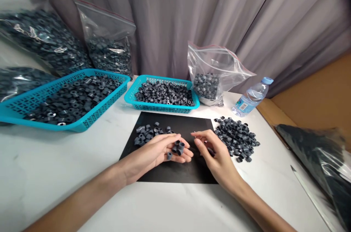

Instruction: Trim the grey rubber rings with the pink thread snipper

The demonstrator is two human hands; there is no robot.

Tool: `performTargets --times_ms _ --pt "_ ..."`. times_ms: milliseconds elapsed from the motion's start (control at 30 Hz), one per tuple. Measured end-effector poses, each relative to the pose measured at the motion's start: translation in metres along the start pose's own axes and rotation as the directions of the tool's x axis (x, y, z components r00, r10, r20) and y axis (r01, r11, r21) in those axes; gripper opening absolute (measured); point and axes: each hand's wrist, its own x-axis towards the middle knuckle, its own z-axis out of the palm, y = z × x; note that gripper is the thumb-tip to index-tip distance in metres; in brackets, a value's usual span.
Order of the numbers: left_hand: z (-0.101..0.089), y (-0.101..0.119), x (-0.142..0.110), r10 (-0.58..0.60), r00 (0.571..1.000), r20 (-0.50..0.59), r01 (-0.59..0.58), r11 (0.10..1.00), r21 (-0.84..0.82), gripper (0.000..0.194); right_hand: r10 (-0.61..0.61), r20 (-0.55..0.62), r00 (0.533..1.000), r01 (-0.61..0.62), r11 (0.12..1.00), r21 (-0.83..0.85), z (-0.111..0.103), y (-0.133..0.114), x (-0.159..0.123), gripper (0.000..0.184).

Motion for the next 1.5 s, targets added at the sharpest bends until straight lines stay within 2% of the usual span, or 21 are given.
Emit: performTargets --times_ms 67,167,267,367,467,600,733,867,1100,1267,1400,1500 --pt "-0.002 0.000 0.002 0.010 1.000 -0.024 -0.010 1.000 0.001 0.032 -0.056 0.126 0.990 0.072 0.989 -0.128 0.003 0.000 -0.002 0.033" --pt "-0.007 0.001 0.005 0.046 0.995 -0.091 -0.044 0.999 0.027 0.029 -0.126 0.318 0.940 0.225 0.928 -0.295 0.009 -0.005 -0.005 0.051" --pt "-0.013 0.003 0.006 0.131 0.978 -0.165 -0.116 0.988 0.102 0.030 -0.155 0.393 0.906 0.307 0.880 -0.363 0.014 -0.009 -0.005 0.053" --pt "-0.018 0.007 0.006 0.165 0.961 -0.221 -0.141 0.983 0.122 0.029 -0.161 0.414 0.896 0.327 0.871 -0.368 0.016 -0.010 -0.004 0.055" --pt "-0.019 0.010 0.006 0.165 0.955 -0.246 -0.141 0.983 0.113 0.026 -0.179 0.393 0.902 0.326 0.879 -0.348 0.016 -0.008 -0.004 0.052" --pt "-0.015 0.012 0.004 0.159 0.963 -0.219 -0.141 0.985 0.097 0.026 -0.211 0.319 0.924 0.304 0.911 -0.280 0.017 -0.003 -0.006 0.045" --pt "-0.010 0.013 0.002 0.107 0.972 -0.208 -0.105 0.994 0.022 0.031 -0.200 0.236 0.951 0.255 0.939 -0.232 0.018 0.001 -0.008 0.028" --pt "-0.009 0.010 0.003 0.052 0.982 -0.182 -0.060 0.998 -0.036 0.039 -0.172 0.212 0.962 0.221 0.947 -0.234 0.019 0.002 -0.009 0.012" --pt "-0.007 0.011 0.000 -0.028 0.993 -0.114 0.011 0.989 -0.149 0.044 -0.154 0.199 0.968 0.195 0.958 -0.210 0.019 0.001 -0.009 0.008" --pt "-0.006 0.015 -0.002 -0.058 0.997 -0.043 0.046 0.969 -0.241 0.034 -0.131 0.155 0.979 0.165 0.959 -0.231 0.019 0.001 -0.009 0.006" --pt "-0.006 0.014 -0.003 -0.021 0.998 -0.057 0.007 0.972 -0.233 0.029 -0.123 0.128 0.984 0.150 0.962 -0.227 0.018 0.002 -0.009 0.006" --pt "-0.004 0.014 -0.003 0.022 0.997 -0.074 -0.038 0.975 -0.220 0.039 -0.118 0.117 0.986 0.142 0.965 -0.221 0.017 0.002 -0.010 0.005"
